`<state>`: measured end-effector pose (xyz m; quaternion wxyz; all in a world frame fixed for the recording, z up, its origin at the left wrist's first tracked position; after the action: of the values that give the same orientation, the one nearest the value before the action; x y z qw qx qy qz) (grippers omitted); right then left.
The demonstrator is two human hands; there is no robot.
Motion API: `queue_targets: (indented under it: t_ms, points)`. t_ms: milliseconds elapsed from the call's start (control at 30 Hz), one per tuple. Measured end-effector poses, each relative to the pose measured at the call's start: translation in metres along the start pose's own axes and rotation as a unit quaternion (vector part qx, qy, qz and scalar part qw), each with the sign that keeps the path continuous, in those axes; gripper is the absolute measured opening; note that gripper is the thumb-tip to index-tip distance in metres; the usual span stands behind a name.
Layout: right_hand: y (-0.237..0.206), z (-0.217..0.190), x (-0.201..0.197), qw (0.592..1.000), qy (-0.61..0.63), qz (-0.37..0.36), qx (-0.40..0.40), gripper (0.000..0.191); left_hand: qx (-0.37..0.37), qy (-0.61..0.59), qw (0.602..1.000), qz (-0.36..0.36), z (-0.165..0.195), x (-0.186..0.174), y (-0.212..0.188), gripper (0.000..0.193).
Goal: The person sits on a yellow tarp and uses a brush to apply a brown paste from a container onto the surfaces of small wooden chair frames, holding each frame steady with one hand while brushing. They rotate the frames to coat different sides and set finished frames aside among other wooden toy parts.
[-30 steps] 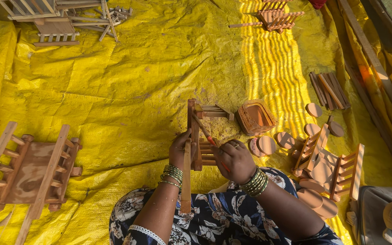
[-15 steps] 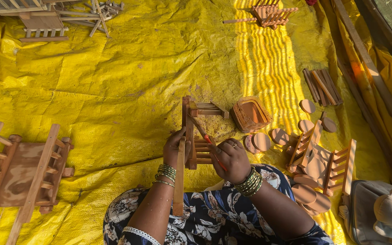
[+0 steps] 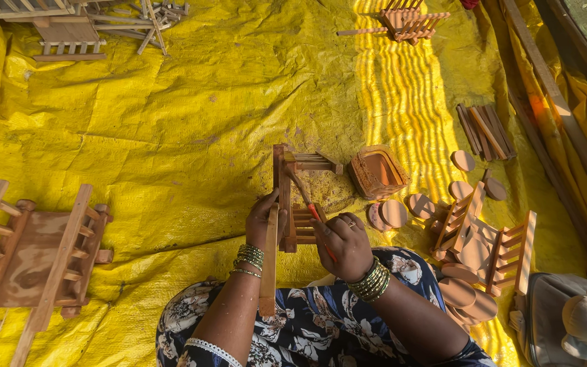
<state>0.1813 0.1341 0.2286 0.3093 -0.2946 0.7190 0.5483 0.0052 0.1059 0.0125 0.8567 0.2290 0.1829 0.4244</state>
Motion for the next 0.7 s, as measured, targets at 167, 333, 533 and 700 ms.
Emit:
queue_targets:
  t_ms: [167,333,533,700]
  points:
    - [0.02,0.002,-0.027,0.999,0.046,0.004,0.018,0.031,-0.097,-0.167,0.981,-0.001,-0.009,0.015,-0.004,0.053]
    - [0.062,0.012,-0.062,0.997,0.065,-0.009,0.036,0.019,-0.076,-0.068,0.995,-0.015,0.007,0.017,-0.003,0.054]
    - [0.126,0.015,-0.056,0.986,0.111,-0.125,-0.027,0.015,-0.085,-0.047,0.995,-0.013,0.012,0.024,0.003,0.054]
    - [0.166,0.006,-0.008,0.953,0.134,-0.257,-0.088,0.006,-0.028,-0.016,0.999,-0.021,0.022,0.022,0.007,0.054]
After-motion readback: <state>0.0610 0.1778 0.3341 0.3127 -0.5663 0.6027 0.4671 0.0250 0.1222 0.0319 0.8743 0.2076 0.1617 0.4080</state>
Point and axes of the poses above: each hand's wrist, its own y-axis towards the middle knuckle, its own x-axis out of the palm, z = x × y, the point moved 7 cm from there along y, towards the middle knuckle, and after that the axes turned 9 degrees about x, right-handed, at the moved point
